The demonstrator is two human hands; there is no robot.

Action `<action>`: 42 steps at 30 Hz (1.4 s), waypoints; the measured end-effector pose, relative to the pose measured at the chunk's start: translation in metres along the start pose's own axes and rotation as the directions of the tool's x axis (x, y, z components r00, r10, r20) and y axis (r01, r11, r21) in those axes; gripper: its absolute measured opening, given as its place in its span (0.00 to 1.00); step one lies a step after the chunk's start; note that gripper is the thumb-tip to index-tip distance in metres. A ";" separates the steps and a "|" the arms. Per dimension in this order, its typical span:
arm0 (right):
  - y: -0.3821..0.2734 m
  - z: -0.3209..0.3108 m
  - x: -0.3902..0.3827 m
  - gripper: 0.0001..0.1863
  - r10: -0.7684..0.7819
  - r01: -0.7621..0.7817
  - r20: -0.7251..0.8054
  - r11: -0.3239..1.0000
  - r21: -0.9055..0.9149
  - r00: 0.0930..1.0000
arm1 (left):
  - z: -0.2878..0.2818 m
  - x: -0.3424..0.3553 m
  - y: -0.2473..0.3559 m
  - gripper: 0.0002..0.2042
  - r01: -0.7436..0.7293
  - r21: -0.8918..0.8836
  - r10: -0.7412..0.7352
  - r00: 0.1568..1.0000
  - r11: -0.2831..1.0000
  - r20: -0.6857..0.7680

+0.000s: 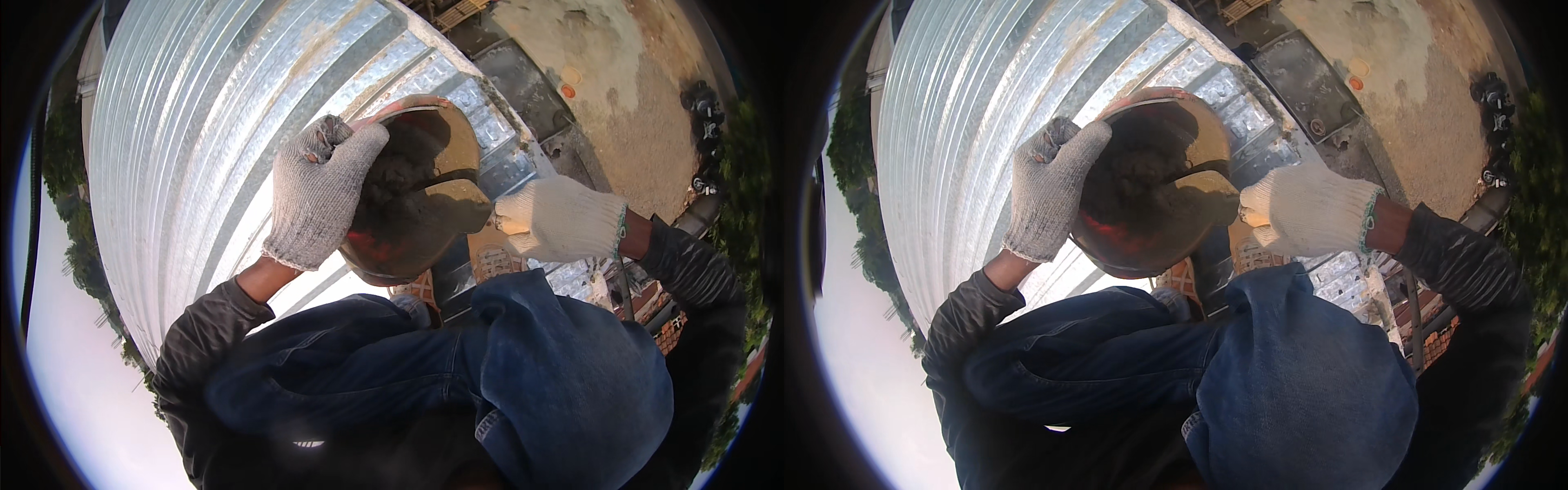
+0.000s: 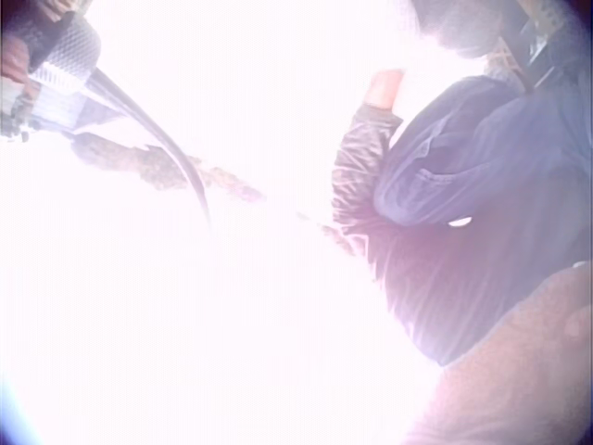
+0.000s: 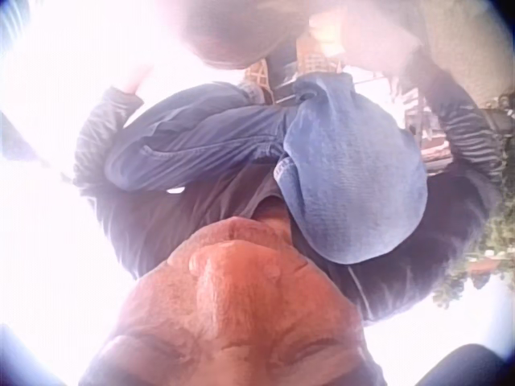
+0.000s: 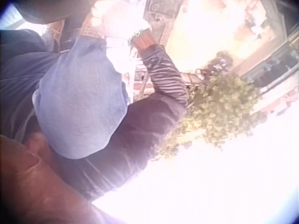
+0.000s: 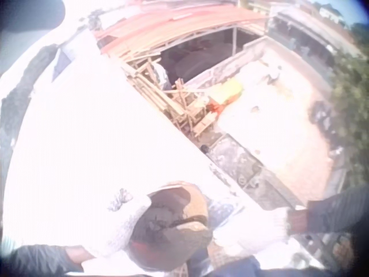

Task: The person scoops wet cement from a red bucket using a trowel and spreads it along the seams of a corrugated metal roof. The person repeatedly scoops and applies the cement to seal the roof joints.

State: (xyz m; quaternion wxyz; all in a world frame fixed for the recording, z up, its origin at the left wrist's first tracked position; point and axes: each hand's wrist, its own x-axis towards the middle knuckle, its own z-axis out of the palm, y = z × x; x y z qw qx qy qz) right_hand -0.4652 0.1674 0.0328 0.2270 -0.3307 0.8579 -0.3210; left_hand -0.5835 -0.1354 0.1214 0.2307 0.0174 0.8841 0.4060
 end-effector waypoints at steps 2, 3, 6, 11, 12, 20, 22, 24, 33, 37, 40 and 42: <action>0.005 0.013 0.004 0.18 -0.087 0.098 -0.092 0.989 0.113 0.992 | -0.003 0.002 -0.011 0.18 -0.032 -0.016 0.031 0.999 0.999 -0.018; 0.002 0.014 0.011 0.15 -0.108 0.130 -0.122 0.973 0.191 0.987 | -0.003 0.003 -0.012 0.18 -0.004 -0.012 0.003 0.999 1.000 -0.039; -0.009 0.014 0.024 0.14 -0.031 0.044 -0.055 0.967 0.252 0.998 | -0.009 0.008 -0.016 0.19 -0.011 0.014 0.011 0.999 1.000 -0.032; -0.030 0.003 0.014 0.21 -0.015 -0.024 -0.134 0.957 -0.289 0.991 | -0.015 0.010 -0.020 0.20 -0.028 0.006 0.028 0.998 1.000 -0.049; -0.032 -0.002 0.014 0.22 -0.032 -0.031 -0.158 0.923 -0.382 0.987 | -0.014 0.010 -0.021 0.20 -0.045 0.008 0.045 0.998 0.999 -0.048; -0.016 0.012 0.000 0.32 0.111 -0.191 -0.221 0.903 -0.385 0.969 | -0.015 0.008 -0.024 0.20 -0.017 -0.020 0.015 0.998 1.000 -0.065; 0.007 0.040 -0.010 0.33 0.048 -0.182 -0.347 0.913 -0.366 0.937 | -0.014 0.011 -0.019 0.20 -0.019 -0.023 0.018 0.998 1.000 -0.067; -0.011 0.028 0.000 0.34 0.036 -0.167 -0.291 0.883 -0.439 0.956 | -0.014 0.010 -0.018 0.20 -0.019 -0.016 0.018 0.997 1.000 -0.077; -0.047 -0.001 -0.010 0.21 0.229 -0.231 -0.032 0.949 -0.215 0.973 | -0.011 0.008 -0.021 0.19 -0.056 -0.027 0.054 0.997 0.998 -0.061; -0.051 -0.031 0.011 0.20 0.291 -0.290 0.027 0.932 0.219 0.956 | -0.009 -0.001 -0.011 0.18 -0.034 0.032 0.035 0.999 0.999 -0.024; -0.024 0.003 0.016 0.22 -0.013 0.014 -0.008 0.980 0.199 1.000 | -0.001 -0.007 -0.001 0.18 -0.024 0.032 0.024 1.000 0.999 0.015; -0.010 0.020 0.006 0.22 -0.048 0.043 0.018 0.972 0.231 0.999 | 0.001 -0.012 0.005 0.18 -0.006 -0.024 0.006 1.000 1.000 0.031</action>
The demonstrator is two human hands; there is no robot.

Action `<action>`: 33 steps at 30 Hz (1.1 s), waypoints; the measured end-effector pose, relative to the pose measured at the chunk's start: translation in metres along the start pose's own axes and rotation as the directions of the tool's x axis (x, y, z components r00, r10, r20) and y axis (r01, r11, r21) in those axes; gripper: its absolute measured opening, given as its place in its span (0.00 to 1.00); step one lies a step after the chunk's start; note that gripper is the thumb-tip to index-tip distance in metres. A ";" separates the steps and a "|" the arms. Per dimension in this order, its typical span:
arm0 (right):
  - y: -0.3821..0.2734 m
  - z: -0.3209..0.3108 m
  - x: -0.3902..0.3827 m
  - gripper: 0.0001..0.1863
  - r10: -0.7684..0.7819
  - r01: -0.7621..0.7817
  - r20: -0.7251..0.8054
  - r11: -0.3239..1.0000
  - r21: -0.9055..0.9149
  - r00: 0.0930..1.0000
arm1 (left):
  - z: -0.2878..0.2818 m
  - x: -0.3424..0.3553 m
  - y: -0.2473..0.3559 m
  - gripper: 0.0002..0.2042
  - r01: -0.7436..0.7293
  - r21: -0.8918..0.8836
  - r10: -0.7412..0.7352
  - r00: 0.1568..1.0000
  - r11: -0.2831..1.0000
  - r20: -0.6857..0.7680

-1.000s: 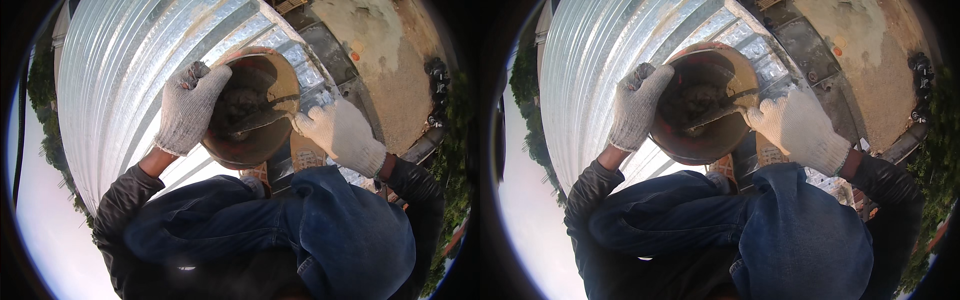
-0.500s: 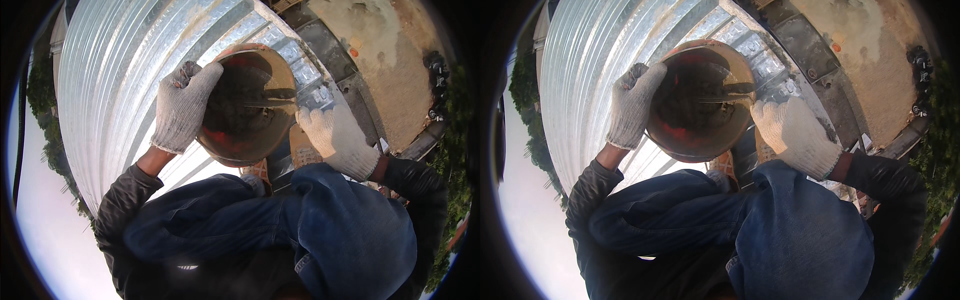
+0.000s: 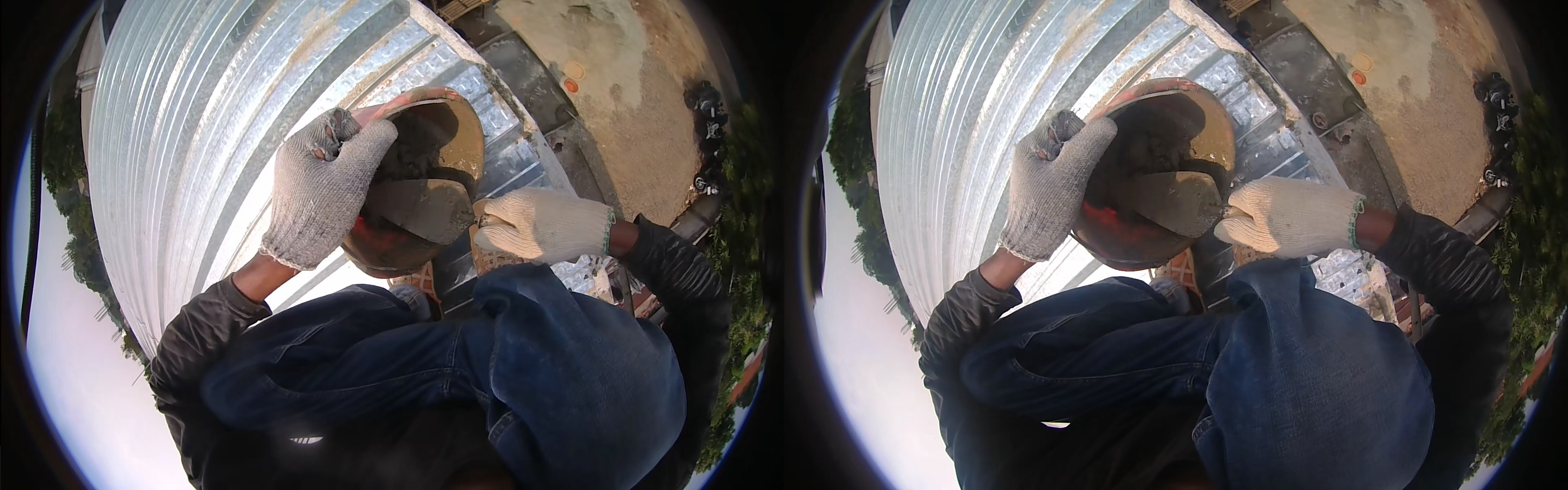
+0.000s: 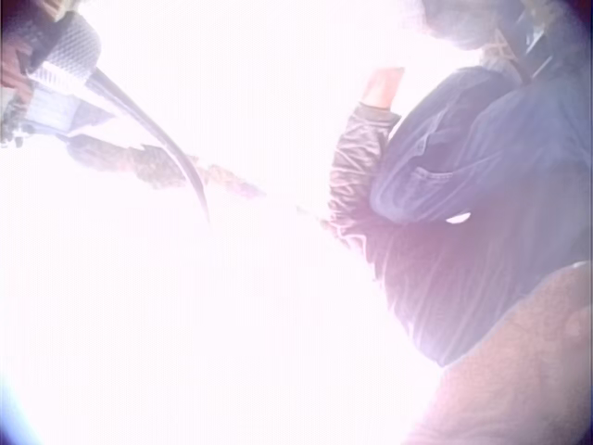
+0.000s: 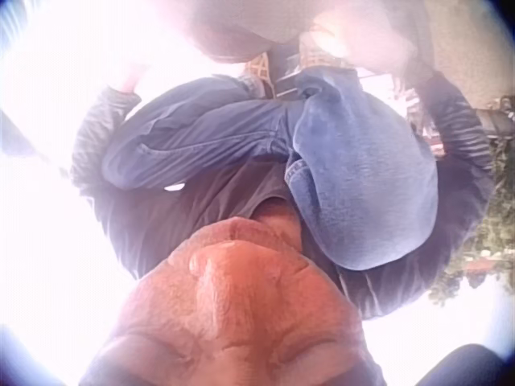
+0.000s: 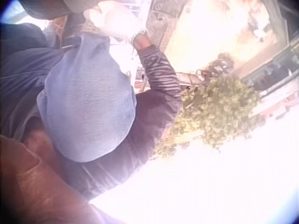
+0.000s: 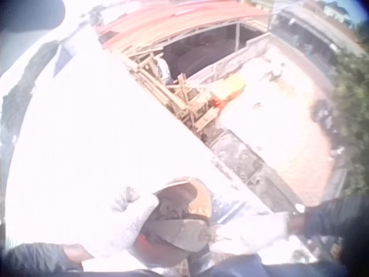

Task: The person scoops wet cement from a red bucket using a trowel and spreads it along the seams of a corrugated metal roof. The person repeatedly scoops and applies the cement to seal the roof joints.

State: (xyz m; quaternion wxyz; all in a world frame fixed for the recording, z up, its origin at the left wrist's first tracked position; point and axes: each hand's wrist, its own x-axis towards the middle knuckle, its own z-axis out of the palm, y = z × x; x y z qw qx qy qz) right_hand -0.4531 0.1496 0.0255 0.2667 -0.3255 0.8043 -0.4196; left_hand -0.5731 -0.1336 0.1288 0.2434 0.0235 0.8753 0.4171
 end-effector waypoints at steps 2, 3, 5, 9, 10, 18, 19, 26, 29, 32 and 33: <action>0.001 -0.006 -0.013 0.23 0.303 -0.318 0.116 0.935 0.157 0.946 | 0.005 0.000 -0.002 0.17 -0.020 0.014 0.019 0.999 1.000 0.032; -0.013 -0.026 -0.009 0.23 0.449 -0.493 0.270 0.861 0.125 0.852 | 0.002 -0.003 -0.003 0.17 -0.019 0.037 0.018 0.999 0.999 0.031; -0.021 -0.041 -0.010 0.22 0.506 -0.526 0.303 0.850 -0.018 0.808 | -0.005 -0.005 -0.008 0.16 0.028 0.006 -0.028 0.999 1.000 0.042; -0.048 -0.070 -0.022 0.22 0.561 -0.536 0.126 0.823 -0.186 0.818 | -0.007 -0.003 -0.011 0.16 0.007 -0.002 -0.007 1.000 1.000 -0.007; -0.049 -0.072 -0.022 0.21 0.545 -0.519 0.086 0.828 -0.211 0.834 | -0.007 -0.005 -0.009 0.17 0.007 -0.010 -0.007 1.000 1.000 -0.017; -0.003 -0.012 -0.022 0.18 0.205 -0.202 -0.003 0.961 -0.189 0.979 | -0.003 0.005 -0.019 0.17 -0.035 -0.055 0.031 0.997 0.998 -0.069; 0.001 -0.006 -0.017 0.18 0.162 -0.162 -0.010 0.976 -0.147 0.987 | -0.002 0.004 -0.017 0.17 -0.019 -0.054 0.015 0.998 0.998 -0.063; -0.023 -0.004 0.018 0.19 0.102 -0.139 -0.126 0.934 -0.329 0.987 | -0.010 0.012 -0.026 0.16 -0.016 -0.054 0.010 0.995 0.998 -0.096; -0.020 -0.010 0.013 0.19 -0.033 -0.105 -0.205 0.775 -0.624 0.978 | -0.011 0.012 -0.028 0.17 -0.024 -0.096 0.013 0.993 0.995 -0.115; -0.020 -0.010 0.009 0.20 0.005 -0.155 -0.255 0.804 -0.574 0.967 | -0.013 0.010 -0.030 0.17 -0.021 -0.070 0.014 0.995 0.997 -0.095; -0.020 -0.009 0.008 0.20 0.064 -0.190 -0.254 0.837 -0.513 0.965 | -0.013 0.009 -0.033 0.17 -0.015 -0.053 0.010 0.996 0.998 -0.085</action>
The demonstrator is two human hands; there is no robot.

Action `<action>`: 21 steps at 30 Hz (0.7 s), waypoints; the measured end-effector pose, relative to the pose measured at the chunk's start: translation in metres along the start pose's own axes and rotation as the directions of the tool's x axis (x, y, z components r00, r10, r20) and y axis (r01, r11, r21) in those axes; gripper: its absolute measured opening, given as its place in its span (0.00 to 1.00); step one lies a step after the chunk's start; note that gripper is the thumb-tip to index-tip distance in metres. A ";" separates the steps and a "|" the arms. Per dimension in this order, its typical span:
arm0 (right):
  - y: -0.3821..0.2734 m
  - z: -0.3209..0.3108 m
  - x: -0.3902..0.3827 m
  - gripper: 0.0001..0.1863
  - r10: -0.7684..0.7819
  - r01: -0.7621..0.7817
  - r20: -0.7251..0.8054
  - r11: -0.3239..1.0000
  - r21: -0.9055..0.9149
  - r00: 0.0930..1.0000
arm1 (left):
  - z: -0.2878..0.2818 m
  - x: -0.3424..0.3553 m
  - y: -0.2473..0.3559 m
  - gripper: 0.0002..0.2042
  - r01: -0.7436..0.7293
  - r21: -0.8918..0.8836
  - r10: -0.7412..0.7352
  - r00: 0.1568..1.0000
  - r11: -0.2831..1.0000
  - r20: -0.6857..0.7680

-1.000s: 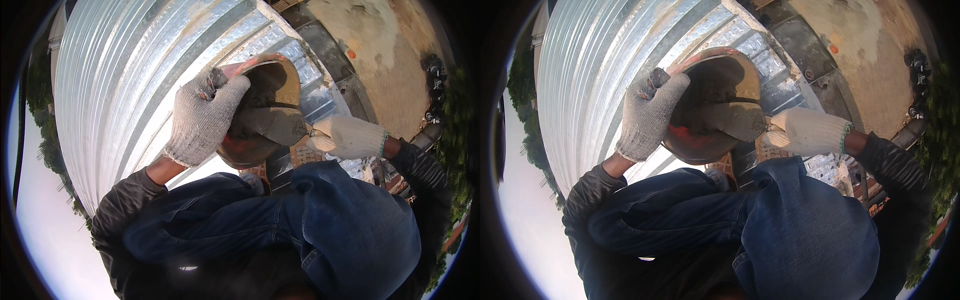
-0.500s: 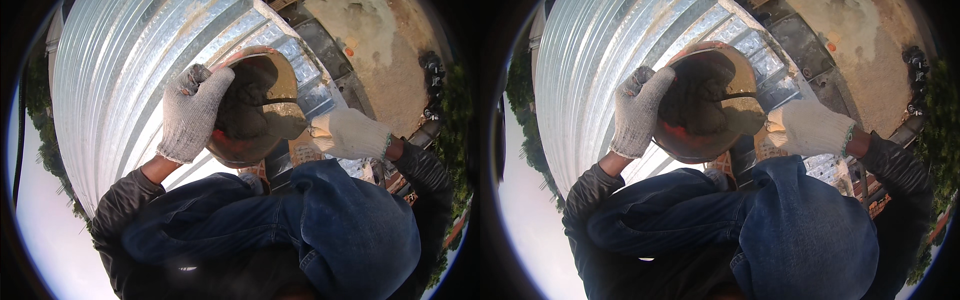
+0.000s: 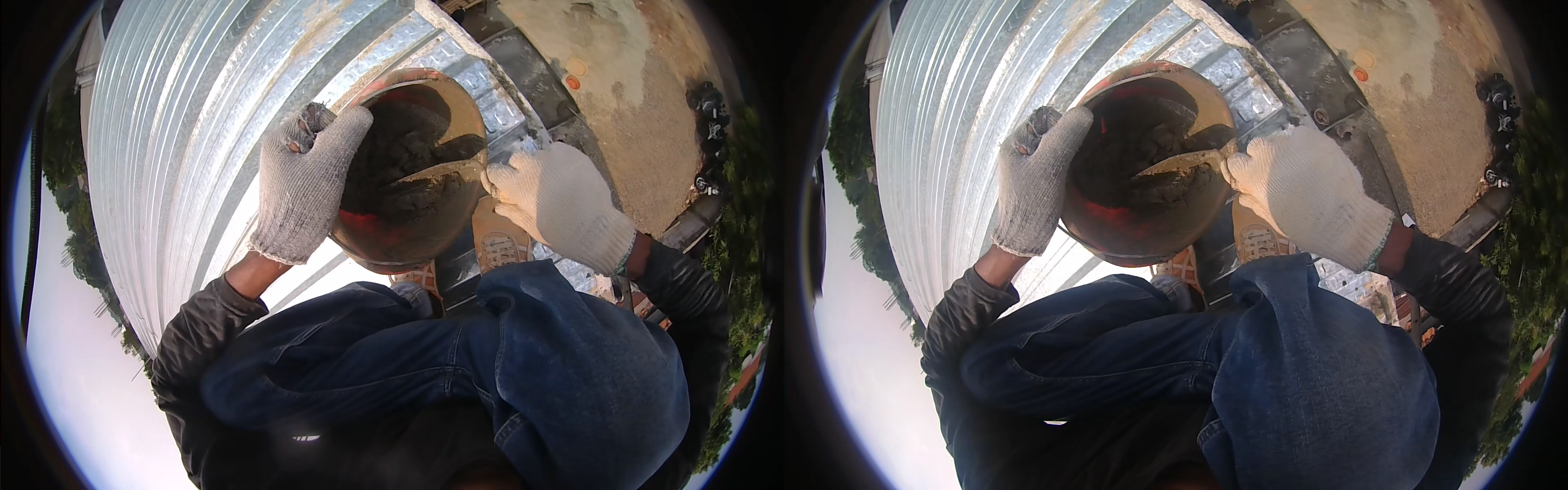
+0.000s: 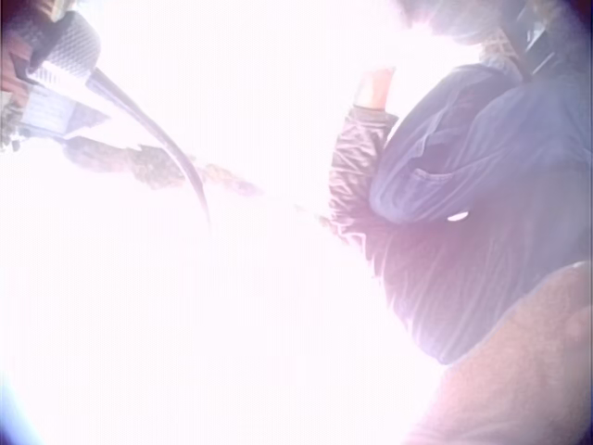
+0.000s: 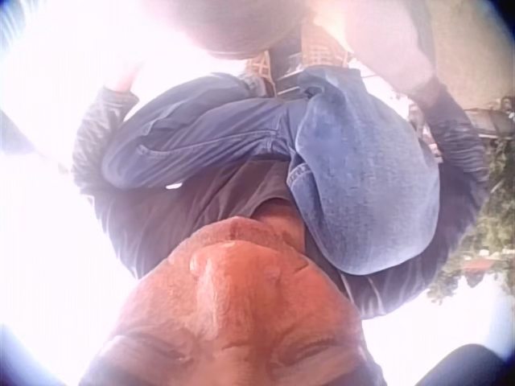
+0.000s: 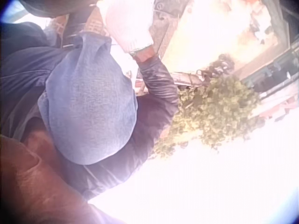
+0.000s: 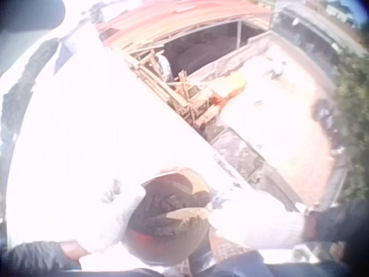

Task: The person scoops wet cement from a red bucket using a trowel and spreads it along the seams of a corrugated metal roof. The person repeatedly scoops and applies the cement to seal the roof joints.

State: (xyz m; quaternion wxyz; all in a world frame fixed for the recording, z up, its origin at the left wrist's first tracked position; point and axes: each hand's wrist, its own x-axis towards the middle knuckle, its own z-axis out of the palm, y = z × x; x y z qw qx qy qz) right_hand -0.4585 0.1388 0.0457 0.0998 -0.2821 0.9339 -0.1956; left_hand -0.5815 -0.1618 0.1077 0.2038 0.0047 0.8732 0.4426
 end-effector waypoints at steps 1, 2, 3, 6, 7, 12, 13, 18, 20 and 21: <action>-0.001 -0.005 -0.001 0.21 0.061 -0.065 0.038 0.992 0.110 0.997 | 0.002 -0.001 0.001 0.17 -0.012 -0.002 0.012 1.000 1.000 0.003; -0.003 -0.014 -0.002 0.21 0.113 -0.128 0.081 0.968 0.218 0.990 | 0.003 -0.002 0.004 0.16 -0.021 -0.001 0.021 1.000 1.000 0.002; -0.005 -0.019 -0.002 0.22 0.158 -0.192 0.129 0.928 0.321 0.979 | 0.004 -0.004 0.006 0.16 -0.030 0.001 0.030 1.000 1.000 0.001; -0.010 -0.020 0.000 0.22 0.115 -0.190 0.189 0.874 0.447 0.975 | 0.001 -0.009 0.010 0.14 0.014 0.055 -0.015 1.000 0.998 0.012; -0.001 -0.006 -0.009 0.21 0.071 -0.131 0.147 0.881 0.455 0.987 | 0.001 -0.009 0.010 0.15 0.009 0.062 -0.010 1.000 0.998 0.003; 0.009 -0.031 -0.010 0.21 0.158 -0.283 0.381 0.912 0.298 0.911 | 0.002 -0.013 -0.002 0.19 0.009 0.048 -0.007 0.999 0.999 -0.032; 0.009 -0.044 -0.013 0.21 0.179 -0.289 0.370 0.919 0.267 0.912 | 0.002 -0.013 -0.002 0.19 0.015 0.036 -0.014 0.999 0.999 -0.037; 0.011 -0.081 -0.020 0.19 0.347 -0.429 0.427 0.897 0.109 0.835 | 0.003 -0.010 -0.006 0.19 0.013 -0.057 -0.016 0.999 0.998 -0.049; 0.010 -0.079 -0.018 0.19 0.327 -0.421 0.464 0.900 0.112 0.823 | 0.004 -0.011 -0.001 0.18 -0.006 -0.010 0.006 0.999 1.000 -0.048; 0.010 -0.077 -0.018 0.19 0.318 -0.419 0.485 0.901 0.113 0.814 | 0.006 -0.011 0.001 0.18 -0.015 0.011 0.015 0.999 1.000 -0.045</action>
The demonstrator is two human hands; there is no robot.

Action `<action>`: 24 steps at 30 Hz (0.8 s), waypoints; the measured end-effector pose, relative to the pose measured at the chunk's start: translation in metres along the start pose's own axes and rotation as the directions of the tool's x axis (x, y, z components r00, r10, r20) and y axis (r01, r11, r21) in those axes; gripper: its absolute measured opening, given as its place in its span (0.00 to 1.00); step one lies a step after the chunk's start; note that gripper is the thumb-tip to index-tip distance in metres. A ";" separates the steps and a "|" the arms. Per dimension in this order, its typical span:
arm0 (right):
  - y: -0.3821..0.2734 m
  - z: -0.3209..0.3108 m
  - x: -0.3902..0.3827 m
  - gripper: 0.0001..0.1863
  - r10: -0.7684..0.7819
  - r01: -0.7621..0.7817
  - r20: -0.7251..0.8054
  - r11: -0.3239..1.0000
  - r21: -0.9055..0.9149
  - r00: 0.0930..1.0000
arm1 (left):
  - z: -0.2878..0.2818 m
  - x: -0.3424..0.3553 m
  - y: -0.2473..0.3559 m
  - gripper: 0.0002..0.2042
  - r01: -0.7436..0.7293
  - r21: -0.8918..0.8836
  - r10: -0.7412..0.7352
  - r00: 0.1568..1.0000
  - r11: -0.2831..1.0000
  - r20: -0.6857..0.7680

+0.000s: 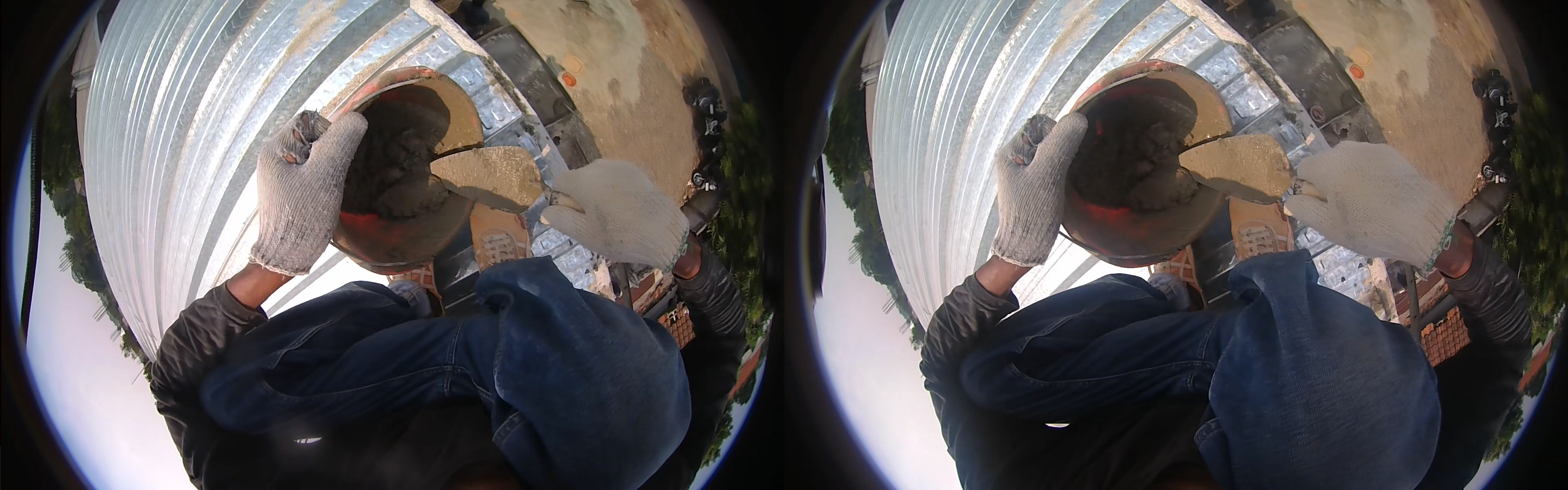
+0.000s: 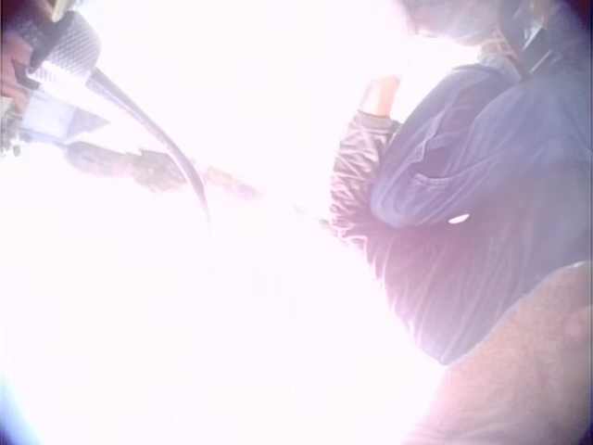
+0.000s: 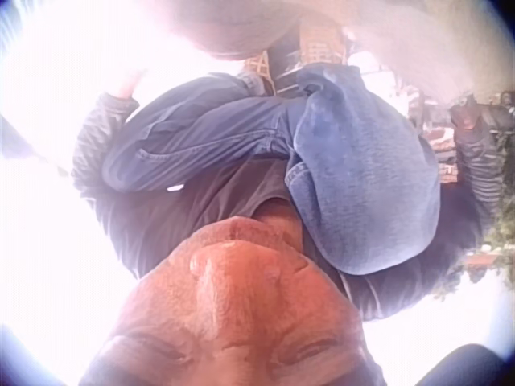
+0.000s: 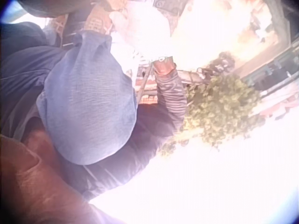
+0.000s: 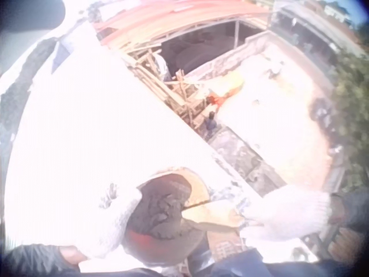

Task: The person scoops wet cement from a red bucket using a trowel and spreads it along the seams of a corrugated metal roof. The person repeatedly scoops and applies the cement to seal the roof joints.

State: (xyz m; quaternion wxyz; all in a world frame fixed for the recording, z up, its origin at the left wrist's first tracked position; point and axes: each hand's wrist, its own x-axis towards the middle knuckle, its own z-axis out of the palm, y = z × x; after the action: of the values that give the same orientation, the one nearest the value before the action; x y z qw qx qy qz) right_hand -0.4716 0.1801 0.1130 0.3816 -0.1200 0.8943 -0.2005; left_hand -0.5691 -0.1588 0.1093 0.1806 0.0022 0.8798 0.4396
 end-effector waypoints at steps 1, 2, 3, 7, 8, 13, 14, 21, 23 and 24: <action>0.003 0.007 0.003 0.20 -0.039 0.039 -0.022 0.999 0.006 0.999 | 0.001 -0.001 0.002 0.16 0.031 -0.022 -0.031 0.999 0.999 0.019; 0.006 0.018 0.009 0.20 -0.083 0.083 -0.047 0.996 0.012 0.995 | 0.001 -0.001 0.005 0.14 0.062 -0.039 -0.061 0.998 0.997 0.035; 0.008 0.026 0.013 0.20 -0.127 0.129 -0.073 0.992 0.017 0.989 | 0.002 -0.002 0.007 0.12 0.093 -0.054 -0.091 0.995 0.994 0.050; -0.003 0.035 0.023 0.20 -0.170 0.174 -0.104 0.984 0.030 0.980 | 0.005 0.001 0.004 0.12 0.048 -0.050 -0.047 0.999 0.998 0.028; -0.007 0.034 0.026 0.19 -0.176 0.177 -0.098 0.984 0.002 0.980 | 0.004 0.001 0.003 0.12 0.051 -0.060 -0.049 0.998 0.997 0.029; -0.001 0.061 0.022 0.17 -0.410 0.375 -0.275 0.911 -0.171 0.870 | 0.005 0.001 0.015 0.13 0.075 -0.084 -0.071 0.996 0.994 0.051; -0.002 0.072 0.027 0.17 -0.464 0.425 -0.344 0.886 -0.186 0.816 | 0.003 0.003 0.013 0.13 0.074 -0.074 -0.070 0.996 0.994 0.051; -0.016 0.056 0.014 0.18 -0.368 0.377 -0.183 0.926 0.015 0.911 | 0.003 0.009 0.014 0.12 0.115 -0.037 -0.114 0.993 0.993 0.040; -0.011 0.056 0.015 0.19 -0.408 0.412 -0.175 0.911 -0.010 0.896 | 0.003 0.011 0.011 0.12 0.101 -0.068 -0.098 0.995 0.993 0.036; -0.009 0.055 0.015 0.20 -0.427 0.430 -0.172 0.903 -0.024 0.888 | 0.003 0.013 0.010 0.12 0.091 -0.084 -0.088 0.996 0.992 0.032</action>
State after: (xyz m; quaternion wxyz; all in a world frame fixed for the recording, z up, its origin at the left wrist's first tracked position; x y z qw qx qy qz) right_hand -0.4412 0.1519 0.0732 0.2497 -0.2935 0.8740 -0.2959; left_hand -0.5813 -0.1481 0.1115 0.2125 -0.0388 0.8570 0.4680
